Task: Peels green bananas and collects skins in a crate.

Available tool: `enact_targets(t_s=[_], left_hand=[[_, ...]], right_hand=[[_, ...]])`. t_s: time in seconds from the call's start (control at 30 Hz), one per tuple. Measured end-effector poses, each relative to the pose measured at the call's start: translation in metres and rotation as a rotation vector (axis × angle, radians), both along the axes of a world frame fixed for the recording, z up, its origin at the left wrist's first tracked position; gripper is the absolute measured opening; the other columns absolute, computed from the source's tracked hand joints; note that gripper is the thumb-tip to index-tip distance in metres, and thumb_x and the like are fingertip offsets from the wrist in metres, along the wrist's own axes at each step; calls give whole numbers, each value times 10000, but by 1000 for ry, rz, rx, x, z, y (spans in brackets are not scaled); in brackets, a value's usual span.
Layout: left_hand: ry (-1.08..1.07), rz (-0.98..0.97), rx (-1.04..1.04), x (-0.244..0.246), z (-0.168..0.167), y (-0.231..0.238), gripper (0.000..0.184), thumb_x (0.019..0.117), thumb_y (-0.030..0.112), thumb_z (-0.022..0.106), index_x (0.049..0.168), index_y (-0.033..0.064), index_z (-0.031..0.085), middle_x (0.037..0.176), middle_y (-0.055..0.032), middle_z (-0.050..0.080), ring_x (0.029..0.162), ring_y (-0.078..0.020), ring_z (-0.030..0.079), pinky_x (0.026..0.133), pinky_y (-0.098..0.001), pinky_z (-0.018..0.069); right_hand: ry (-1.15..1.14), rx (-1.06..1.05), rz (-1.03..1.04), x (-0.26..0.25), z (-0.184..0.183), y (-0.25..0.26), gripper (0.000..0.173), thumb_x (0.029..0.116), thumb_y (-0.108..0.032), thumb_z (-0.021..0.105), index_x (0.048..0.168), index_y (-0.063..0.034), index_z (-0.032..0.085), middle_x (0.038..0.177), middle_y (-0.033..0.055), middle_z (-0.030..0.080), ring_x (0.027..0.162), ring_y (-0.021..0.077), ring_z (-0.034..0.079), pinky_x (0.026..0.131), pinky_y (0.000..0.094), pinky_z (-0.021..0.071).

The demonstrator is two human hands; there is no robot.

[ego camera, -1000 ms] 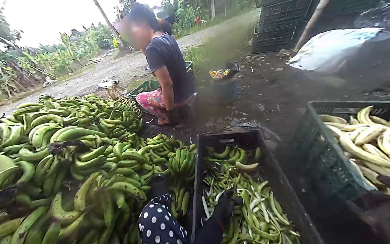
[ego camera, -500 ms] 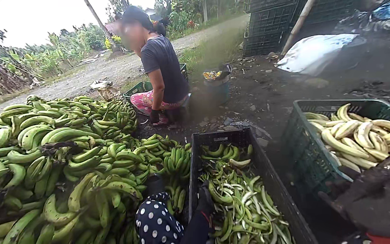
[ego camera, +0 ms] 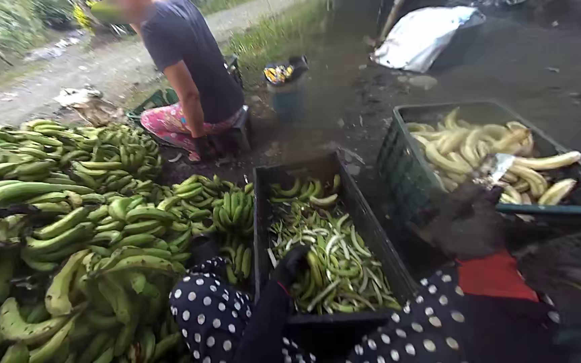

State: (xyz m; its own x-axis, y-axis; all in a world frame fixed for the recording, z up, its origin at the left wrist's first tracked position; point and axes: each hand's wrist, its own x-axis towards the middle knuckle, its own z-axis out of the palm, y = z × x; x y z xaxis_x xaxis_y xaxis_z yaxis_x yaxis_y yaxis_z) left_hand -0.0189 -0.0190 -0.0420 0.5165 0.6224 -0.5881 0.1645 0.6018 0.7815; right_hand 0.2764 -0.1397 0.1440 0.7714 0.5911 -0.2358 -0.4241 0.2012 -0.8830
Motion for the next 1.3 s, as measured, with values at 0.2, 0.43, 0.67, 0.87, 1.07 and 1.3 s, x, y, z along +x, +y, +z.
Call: enact_targets(t_s=[0.2, 0.43, 0.67, 0.87, 1.07, 1.3], left_hand=[[-605, 422, -124, 22, 84, 26, 632, 1057, 610, 214, 1226, 107, 556, 956, -120, 661, 835, -235, 660, 749, -430, 577], [-608, 124, 28, 3, 133, 35, 364, 1083, 301, 362, 1285, 61, 547, 1024, -129, 659, 924, -244, 657, 851, -448, 568], [-386, 40, 189, -14, 172, 48, 576, 1080, 524, 257, 1172, 70, 600, 815, -72, 651, 680, -150, 643, 611, -306, 576], [-60, 140, 816, -28, 158, 50, 513, 1074, 409, 324, 1319, 40, 584, 1112, -92, 670, 988, -113, 649, 912, -341, 555], [-39, 168, 896, -24, 169, 47, 521, 1061, 377, 280, 1394, 72, 540, 1182, -73, 650, 1008, -85, 630, 897, -307, 539], [-146, 145, 790, -23, 148, 42, 634, 1044, 399, 270, 1445, -67, 427, 1249, -178, 619, 1061, -135, 633, 947, -336, 539]], right_hand=[[-2, -55, 239, -5, 1, 3, 866, 988, -760, 59, 1292, -157, 601, 754, 44, 641, 658, 231, 678, 674, 531, 619], [-453, -116, 547, -30, -28, 22, 551, 1090, -469, 348, 1463, -78, 455, 1093, 38, 696, 913, 109, 678, 792, 299, 572], [-790, -202, 782, -121, -66, 44, 727, 964, -618, 511, 1445, -73, 547, 1306, 135, 650, 1192, 201, 616, 1033, 418, 494], [-1016, -667, 960, -150, -61, 47, 613, 973, -634, 452, 1491, -312, 518, 1442, 185, 560, 1335, 421, 516, 1009, 667, 442], [-1151, -667, 824, -162, -41, 36, 570, 936, -610, 511, 1390, -290, 638, 1333, 225, 610, 1275, 485, 525, 927, 690, 441], [-975, -760, 704, -168, -30, 78, 546, 958, -475, 585, 1420, -183, 608, 1455, 282, 510, 1354, 492, 462, 1016, 692, 397]])
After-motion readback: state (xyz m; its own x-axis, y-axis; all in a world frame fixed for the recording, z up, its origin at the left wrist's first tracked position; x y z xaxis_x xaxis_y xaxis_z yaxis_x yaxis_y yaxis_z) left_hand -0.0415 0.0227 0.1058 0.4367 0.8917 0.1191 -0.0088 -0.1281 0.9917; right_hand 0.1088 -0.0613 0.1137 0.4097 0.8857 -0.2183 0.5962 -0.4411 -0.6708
